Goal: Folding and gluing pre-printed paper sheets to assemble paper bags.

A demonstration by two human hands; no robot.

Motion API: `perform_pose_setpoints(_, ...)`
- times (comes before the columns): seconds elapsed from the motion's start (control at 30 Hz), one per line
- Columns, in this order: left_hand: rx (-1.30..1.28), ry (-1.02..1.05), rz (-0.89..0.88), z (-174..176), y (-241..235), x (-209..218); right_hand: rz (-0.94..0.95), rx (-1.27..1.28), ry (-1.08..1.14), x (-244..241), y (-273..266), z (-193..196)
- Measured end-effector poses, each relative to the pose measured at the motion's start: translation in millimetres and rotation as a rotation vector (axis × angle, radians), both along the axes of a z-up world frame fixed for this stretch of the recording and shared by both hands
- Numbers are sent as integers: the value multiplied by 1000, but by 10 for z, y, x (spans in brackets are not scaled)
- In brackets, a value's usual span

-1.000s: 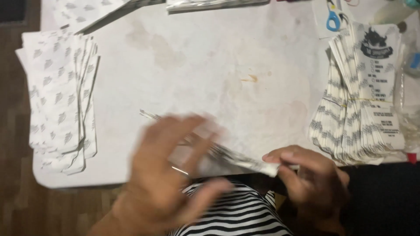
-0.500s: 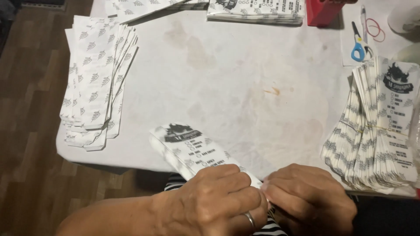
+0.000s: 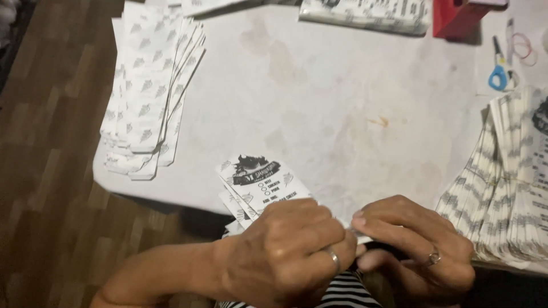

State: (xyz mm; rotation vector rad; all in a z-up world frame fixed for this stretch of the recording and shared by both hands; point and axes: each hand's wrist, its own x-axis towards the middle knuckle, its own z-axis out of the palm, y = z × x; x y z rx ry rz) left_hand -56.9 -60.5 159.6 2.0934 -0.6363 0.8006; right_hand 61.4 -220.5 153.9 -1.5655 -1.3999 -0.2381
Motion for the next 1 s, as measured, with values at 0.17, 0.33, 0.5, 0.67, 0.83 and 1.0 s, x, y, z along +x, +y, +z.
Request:
perform_pose_setpoints(0.17,-42,100,-7,-99,36,70,87,-11,21,57,10,-147)
perform_pose_setpoints(0.33,-120,99,-30,-118,188,75,18,-59,56,86,107,-55)
perform_pose_setpoints(0.5,-115,46,96,-18,310,46,-8,-117,143,471,-108,-135)
perform_pose_setpoints(0.67,-131,28,208,-114,275,182,189,-288,107,290,279,140)
perform_pose_setpoints(0.83,-204,86,573,-286,987,40,399,-608,-36,1010,390,488)
perform_pose_setpoints(1.0,-105,198,1149,-976,2062,-352,314,-566,268,1894,882,-9)
